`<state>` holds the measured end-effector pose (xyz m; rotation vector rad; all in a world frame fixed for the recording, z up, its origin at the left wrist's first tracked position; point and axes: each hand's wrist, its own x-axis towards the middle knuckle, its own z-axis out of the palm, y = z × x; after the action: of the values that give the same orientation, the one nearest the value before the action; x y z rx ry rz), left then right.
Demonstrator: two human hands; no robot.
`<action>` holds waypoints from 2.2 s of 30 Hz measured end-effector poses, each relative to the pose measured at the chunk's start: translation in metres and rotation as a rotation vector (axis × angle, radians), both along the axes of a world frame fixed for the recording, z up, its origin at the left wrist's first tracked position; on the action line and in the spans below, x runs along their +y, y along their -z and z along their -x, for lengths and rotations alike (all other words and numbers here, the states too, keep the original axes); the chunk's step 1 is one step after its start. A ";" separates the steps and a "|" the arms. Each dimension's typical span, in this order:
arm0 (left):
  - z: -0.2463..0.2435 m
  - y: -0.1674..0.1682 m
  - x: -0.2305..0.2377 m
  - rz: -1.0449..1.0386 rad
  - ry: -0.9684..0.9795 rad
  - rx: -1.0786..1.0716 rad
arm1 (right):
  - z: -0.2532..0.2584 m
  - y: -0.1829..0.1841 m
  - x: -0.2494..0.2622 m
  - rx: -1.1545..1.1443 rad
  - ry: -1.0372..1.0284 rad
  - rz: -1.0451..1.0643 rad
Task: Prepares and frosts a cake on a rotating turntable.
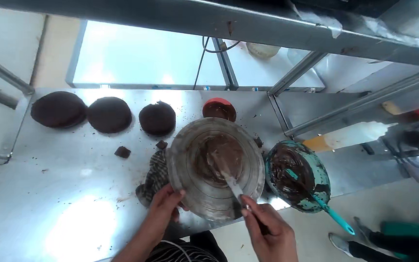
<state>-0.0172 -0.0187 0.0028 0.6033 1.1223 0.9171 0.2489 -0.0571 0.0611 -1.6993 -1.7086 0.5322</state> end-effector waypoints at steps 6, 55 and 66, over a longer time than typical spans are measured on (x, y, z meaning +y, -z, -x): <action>0.005 0.001 -0.005 -0.031 0.184 -0.060 | -0.008 -0.003 0.007 -0.130 0.037 -0.063; 0.005 0.000 -0.009 -0.050 0.181 -0.008 | -0.001 0.007 -0.019 0.115 0.038 0.012; -0.002 -0.001 -0.008 -0.046 0.031 0.029 | -0.002 0.007 -0.021 0.116 0.055 0.018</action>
<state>-0.0152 -0.0271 0.0035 0.6721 1.1174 0.9120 0.2508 -0.0786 0.0537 -1.6898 -1.5756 0.6105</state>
